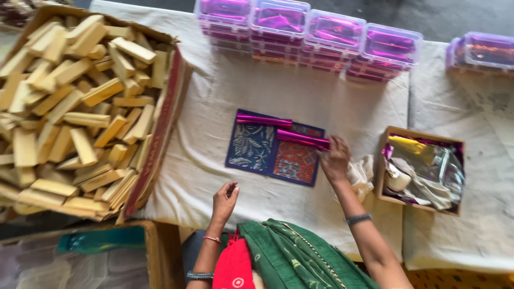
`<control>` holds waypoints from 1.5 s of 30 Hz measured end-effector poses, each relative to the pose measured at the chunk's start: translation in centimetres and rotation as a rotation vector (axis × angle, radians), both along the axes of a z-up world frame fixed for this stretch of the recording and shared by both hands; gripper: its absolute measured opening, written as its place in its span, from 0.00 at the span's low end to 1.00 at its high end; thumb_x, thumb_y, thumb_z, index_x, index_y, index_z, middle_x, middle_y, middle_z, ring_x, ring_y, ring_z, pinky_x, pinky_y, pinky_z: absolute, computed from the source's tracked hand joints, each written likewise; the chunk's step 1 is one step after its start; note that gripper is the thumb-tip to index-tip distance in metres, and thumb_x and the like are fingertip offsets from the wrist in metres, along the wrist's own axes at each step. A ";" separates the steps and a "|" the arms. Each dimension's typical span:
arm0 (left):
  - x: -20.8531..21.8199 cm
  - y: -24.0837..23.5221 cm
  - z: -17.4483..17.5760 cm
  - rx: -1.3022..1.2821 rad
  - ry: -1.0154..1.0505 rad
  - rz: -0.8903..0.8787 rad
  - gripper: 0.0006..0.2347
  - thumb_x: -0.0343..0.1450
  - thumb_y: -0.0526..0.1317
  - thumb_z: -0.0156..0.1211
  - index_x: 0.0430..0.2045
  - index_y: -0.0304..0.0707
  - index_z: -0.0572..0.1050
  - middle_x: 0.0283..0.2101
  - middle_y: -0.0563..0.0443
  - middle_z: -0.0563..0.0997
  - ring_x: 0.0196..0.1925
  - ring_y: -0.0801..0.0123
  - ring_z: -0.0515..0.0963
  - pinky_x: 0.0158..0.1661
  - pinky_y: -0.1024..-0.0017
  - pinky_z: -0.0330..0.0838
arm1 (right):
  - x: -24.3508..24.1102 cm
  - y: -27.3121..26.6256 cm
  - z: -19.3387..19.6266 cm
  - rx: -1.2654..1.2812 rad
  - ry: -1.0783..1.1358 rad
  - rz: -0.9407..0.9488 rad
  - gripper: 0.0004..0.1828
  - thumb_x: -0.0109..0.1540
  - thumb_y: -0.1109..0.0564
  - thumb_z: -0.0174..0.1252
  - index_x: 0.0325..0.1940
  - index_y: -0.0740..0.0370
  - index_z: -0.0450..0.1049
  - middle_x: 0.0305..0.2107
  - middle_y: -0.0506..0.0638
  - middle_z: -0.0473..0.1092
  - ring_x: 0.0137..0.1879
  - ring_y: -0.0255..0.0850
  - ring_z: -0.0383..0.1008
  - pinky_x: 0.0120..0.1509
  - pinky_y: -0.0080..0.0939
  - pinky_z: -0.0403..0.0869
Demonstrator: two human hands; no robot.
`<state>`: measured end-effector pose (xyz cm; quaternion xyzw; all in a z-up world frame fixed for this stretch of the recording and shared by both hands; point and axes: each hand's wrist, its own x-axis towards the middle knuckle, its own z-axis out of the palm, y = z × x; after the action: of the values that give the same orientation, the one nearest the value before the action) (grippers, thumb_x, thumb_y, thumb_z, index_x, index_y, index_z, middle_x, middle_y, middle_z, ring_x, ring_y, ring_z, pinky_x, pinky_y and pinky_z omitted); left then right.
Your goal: The person organizes craft supplies on a table, placing pink metallic sticks into a clear plastic container and stacking it with others. They then pick up a wooden block from a box and wipe it with a white cloth.
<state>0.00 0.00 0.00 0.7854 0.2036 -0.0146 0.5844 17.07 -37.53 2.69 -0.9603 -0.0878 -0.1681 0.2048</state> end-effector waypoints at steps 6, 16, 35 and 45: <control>-2.6 1.5 5.2 0.145 0.015 0.042 0.11 0.71 0.40 0.64 0.44 0.37 0.81 0.36 0.49 0.86 0.33 0.71 0.82 0.37 0.71 0.76 | -8.9 0.3 -1.7 -0.017 -0.005 -0.025 0.31 0.63 0.46 0.62 0.68 0.59 0.69 0.64 0.55 0.68 0.73 0.52 0.64 0.77 0.54 0.60; -1.8 10.7 14.7 0.186 -0.126 0.233 0.12 0.72 0.41 0.63 0.47 0.37 0.80 0.42 0.47 0.85 0.41 0.70 0.84 0.43 0.72 0.79 | -11.9 -0.8 -5.8 -0.103 0.017 -0.171 0.26 0.69 0.44 0.54 0.67 0.58 0.73 0.68 0.52 0.67 0.76 0.50 0.62 0.81 0.55 0.57; -11.1 29.2 16.5 0.926 -0.351 0.875 0.10 0.78 0.36 0.61 0.52 0.31 0.78 0.60 0.42 0.73 0.60 0.58 0.76 0.57 0.62 0.76 | -11.7 -0.6 -6.9 -0.164 -0.023 -0.240 0.23 0.70 0.41 0.53 0.64 0.54 0.75 0.64 0.48 0.69 0.72 0.47 0.65 0.79 0.53 0.60; -25.4 30.8 -2.0 0.917 0.675 0.879 0.32 0.72 0.56 0.64 0.69 0.45 0.63 0.73 0.33 0.56 0.73 0.39 0.53 0.57 0.30 0.58 | -11.9 -0.9 -7.4 -0.203 -0.019 -0.253 0.22 0.70 0.40 0.54 0.63 0.52 0.75 0.64 0.48 0.69 0.71 0.48 0.65 0.77 0.53 0.61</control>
<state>-25.35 30.77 -1.97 0.7498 0.6561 0.0669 0.0528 5.22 -38.40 -4.72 -0.9778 0.0155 -0.1917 0.0831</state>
